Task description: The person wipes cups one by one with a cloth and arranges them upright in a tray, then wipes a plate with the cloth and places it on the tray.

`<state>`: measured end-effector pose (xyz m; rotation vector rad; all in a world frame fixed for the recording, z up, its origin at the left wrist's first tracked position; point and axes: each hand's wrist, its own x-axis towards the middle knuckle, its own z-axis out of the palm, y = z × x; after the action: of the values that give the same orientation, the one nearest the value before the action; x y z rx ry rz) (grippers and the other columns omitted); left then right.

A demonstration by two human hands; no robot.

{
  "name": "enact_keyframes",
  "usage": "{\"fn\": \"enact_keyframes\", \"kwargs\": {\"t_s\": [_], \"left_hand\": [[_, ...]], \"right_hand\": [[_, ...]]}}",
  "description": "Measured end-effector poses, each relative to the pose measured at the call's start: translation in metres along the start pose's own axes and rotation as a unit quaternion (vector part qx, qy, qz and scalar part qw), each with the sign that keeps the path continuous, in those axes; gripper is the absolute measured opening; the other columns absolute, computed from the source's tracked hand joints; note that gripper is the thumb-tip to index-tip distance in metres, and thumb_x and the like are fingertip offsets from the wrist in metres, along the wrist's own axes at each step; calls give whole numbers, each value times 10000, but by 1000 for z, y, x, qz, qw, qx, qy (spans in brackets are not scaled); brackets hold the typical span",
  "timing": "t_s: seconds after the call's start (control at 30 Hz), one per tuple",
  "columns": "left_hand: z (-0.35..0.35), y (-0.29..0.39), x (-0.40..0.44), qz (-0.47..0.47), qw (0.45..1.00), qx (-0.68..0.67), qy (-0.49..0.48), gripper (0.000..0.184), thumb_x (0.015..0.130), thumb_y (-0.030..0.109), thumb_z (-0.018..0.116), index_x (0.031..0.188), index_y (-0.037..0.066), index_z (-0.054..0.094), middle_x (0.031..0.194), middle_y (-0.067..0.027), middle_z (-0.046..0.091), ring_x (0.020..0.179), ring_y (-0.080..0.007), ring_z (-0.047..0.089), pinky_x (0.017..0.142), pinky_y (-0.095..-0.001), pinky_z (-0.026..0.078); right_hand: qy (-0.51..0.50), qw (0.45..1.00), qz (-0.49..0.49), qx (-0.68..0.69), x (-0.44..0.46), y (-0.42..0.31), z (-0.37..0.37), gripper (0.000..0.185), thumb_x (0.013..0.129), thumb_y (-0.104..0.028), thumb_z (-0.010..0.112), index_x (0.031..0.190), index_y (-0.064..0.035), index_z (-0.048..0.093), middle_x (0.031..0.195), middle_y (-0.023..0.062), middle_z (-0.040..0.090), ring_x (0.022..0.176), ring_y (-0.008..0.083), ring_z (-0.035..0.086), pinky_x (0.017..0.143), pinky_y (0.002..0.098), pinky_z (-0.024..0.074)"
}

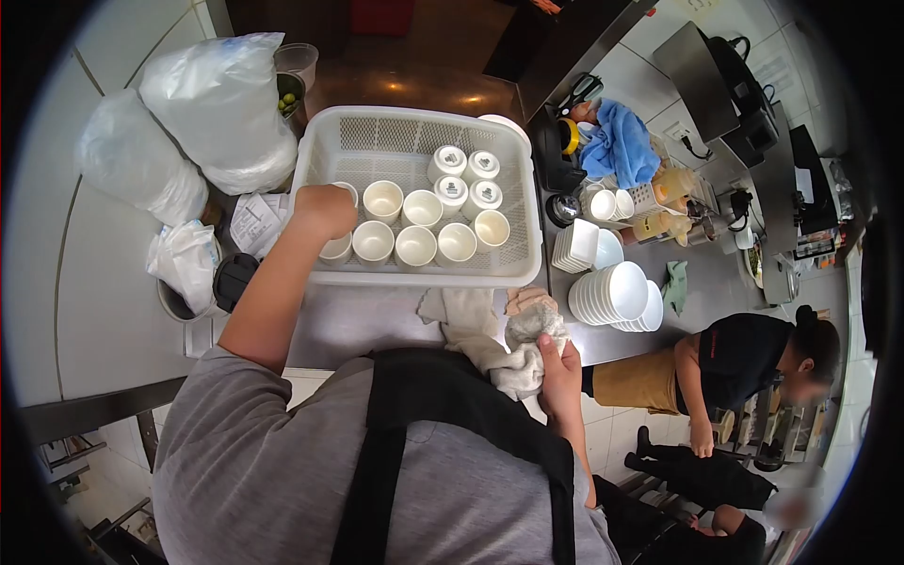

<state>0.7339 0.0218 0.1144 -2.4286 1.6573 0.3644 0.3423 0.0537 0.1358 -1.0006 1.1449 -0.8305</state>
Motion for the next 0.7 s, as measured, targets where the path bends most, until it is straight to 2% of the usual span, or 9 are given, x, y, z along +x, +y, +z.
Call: {"fn": "enact_keyframes", "kwargs": {"t_s": [0.13, 0.2, 0.27, 0.3, 0.37, 0.5, 0.57, 0.63, 0.7], "left_hand": [[-23, 21, 16, 44, 998, -7, 53, 254, 857, 231, 495, 911, 80, 693, 943, -129, 690, 895, -292, 658, 758, -418, 510], [-43, 46, 30, 85, 984, -62, 142, 271, 863, 174, 465, 1013, 124, 685, 1012, -121, 681, 956, -299, 646, 815, -415, 505], [-38, 70, 65, 132, 955, -121, 235, 355, 851, 103, 487, 1170, 180, 622, 1231, -124, 589, 1091, -288, 592, 893, -408, 486], [-36, 80, 79, 134, 954, -123, 237, 355, 851, 103, 487, 1170, 180, 622, 1231, -124, 589, 1091, -288, 592, 893, -408, 486], [-30, 97, 106, 233, 960, -34, 153, 504, 826, 33, 521, 1295, 216, 522, 1423, -109, 414, 1214, -280, 505, 964, -401, 453], [3, 103, 149, 285, 953, 10, 106, 586, 805, 24, 580, 1342, 221, 452, 1452, -85, 355, 1238, -299, 470, 987, -403, 436], [2, 95, 146, 280, 951, -106, 79, 569, 784, 47, 633, 1304, 204, 463, 1366, -87, 430, 1187, -339, 504, 969, -418, 449], [-6, 88, 141, 275, 955, -99, 58, 549, 764, 71, 678, 1260, 172, 466, 1296, -121, 454, 1136, -353, 534, 939, -425, 468], [-16, 79, 131, 173, 978, -85, 76, 581, 731, 97, 719, 1247, 78, 454, 1309, -178, 460, 1132, -360, 545, 931, -442, 471]], "right_hand": [[29, 999, 19, 21, -4, -1, 0, 206, 951, -186, 564, 1041, -3, 591, 891, 37, 642, 754, 89, 590, 671, 238, 481], [18, 999, 23, 26, -4, 1, -4, 210, 950, -184, 563, 1047, 1, 589, 899, 42, 642, 764, 93, 591, 680, 242, 482], [14, 1000, 18, 21, -5, 0, -3, 212, 951, -183, 562, 1052, 1, 588, 900, 41, 642, 767, 94, 590, 681, 243, 482], [8, 1000, 14, 16, -6, 0, -2, 213, 952, -183, 561, 1056, 1, 587, 900, 40, 641, 770, 96, 590, 682, 243, 481], [15, 1000, 8, 1, -8, 1, -1, 214, 954, -180, 556, 1066, 0, 587, 913, 39, 639, 779, 97, 589, 686, 246, 481], [13, 1000, 14, 16, -15, 2, -1, 243, 959, -180, 547, 1116, 4, 569, 970, 52, 633, 830, 104, 592, 740, 250, 482], [6, 998, 27, 58, -20, 3, 3, 301, 962, -195, 542, 1187, 5, 530, 1032, 69, 623, 887, 117, 592, 780, 264, 482], [-5, 998, 45, 35, -20, 15, -8, 349, 966, -193, 530, 1248, 8, 483, 1083, 75, 611, 934, 124, 586, 810, 266, 472], [-39, 998, 8, -38, -21, 21, -6, 346, 968, -183, 515, 1250, 14, 471, 1080, 65, 612, 933, 119, 583, 811, 252, 462]]}}
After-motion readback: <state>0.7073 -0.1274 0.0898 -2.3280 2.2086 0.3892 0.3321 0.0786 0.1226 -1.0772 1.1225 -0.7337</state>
